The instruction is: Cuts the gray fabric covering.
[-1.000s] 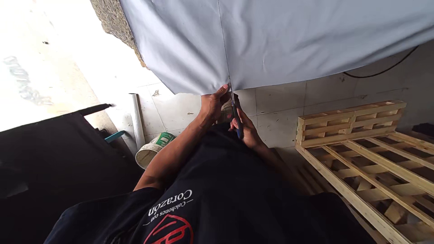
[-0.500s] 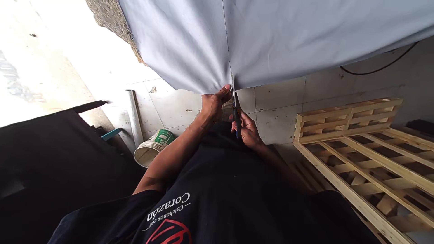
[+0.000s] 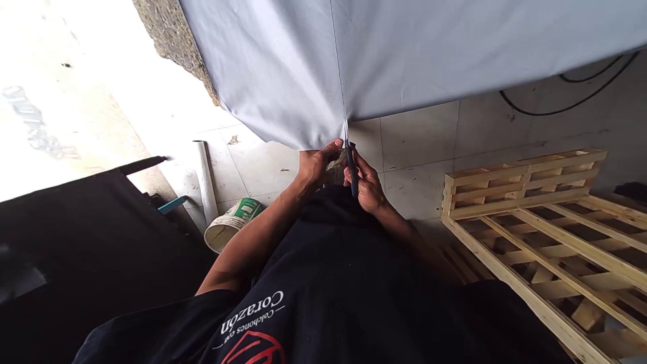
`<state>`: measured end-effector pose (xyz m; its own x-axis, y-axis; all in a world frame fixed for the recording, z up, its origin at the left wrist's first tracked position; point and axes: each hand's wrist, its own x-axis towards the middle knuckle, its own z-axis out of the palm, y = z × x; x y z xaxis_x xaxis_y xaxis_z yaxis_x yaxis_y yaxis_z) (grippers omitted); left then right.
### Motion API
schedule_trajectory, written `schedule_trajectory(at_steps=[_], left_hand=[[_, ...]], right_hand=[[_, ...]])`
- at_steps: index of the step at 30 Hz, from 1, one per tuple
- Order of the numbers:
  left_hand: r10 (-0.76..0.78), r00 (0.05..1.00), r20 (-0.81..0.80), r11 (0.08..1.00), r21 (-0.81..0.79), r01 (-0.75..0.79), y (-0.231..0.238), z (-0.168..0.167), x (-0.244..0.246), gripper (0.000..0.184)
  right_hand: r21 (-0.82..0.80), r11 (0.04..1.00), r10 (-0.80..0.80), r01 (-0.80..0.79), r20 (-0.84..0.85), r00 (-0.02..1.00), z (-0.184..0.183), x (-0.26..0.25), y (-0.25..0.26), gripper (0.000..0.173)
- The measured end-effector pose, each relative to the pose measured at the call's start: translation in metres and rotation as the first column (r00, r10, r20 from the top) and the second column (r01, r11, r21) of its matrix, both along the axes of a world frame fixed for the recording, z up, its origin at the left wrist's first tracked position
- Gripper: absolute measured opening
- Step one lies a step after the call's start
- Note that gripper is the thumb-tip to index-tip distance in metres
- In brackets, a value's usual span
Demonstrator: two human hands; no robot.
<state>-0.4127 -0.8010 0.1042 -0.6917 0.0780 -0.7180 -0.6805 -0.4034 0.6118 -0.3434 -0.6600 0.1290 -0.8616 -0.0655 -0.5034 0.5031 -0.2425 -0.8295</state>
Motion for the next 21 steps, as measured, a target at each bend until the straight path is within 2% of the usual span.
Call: schedule_trajectory(at_steps=[6,11,18,21], left_hand=[[-0.042,0.999,-0.009,0.999,-0.026,0.041,-0.005,-0.002,-0.005,0.016],[-0.063,0.998,-0.031,0.997,-0.036,0.062,-0.011,-0.008,-0.005,0.025],[-0.138,0.99,0.006,0.988,-0.068,0.138,-0.021,-0.009,-0.014,0.028],[-0.157,0.988,0.003,0.983,-0.098,0.156,-0.023,-0.01,-0.016,0.029]], right_hand=[[0.028,0.999,0.034,-0.034,-0.013,0.999,-0.005,-0.008,0.003,0.047],[0.026,1.0,-0.005,0.006,-0.018,1.0,-0.005,-0.031,-0.002,0.049],[0.045,0.999,0.014,-0.013,-0.023,1.0,-0.011,-0.043,-0.001,0.048],[0.046,0.999,-0.003,0.004,-0.019,1.0,-0.01,-0.059,-0.003,0.054]])
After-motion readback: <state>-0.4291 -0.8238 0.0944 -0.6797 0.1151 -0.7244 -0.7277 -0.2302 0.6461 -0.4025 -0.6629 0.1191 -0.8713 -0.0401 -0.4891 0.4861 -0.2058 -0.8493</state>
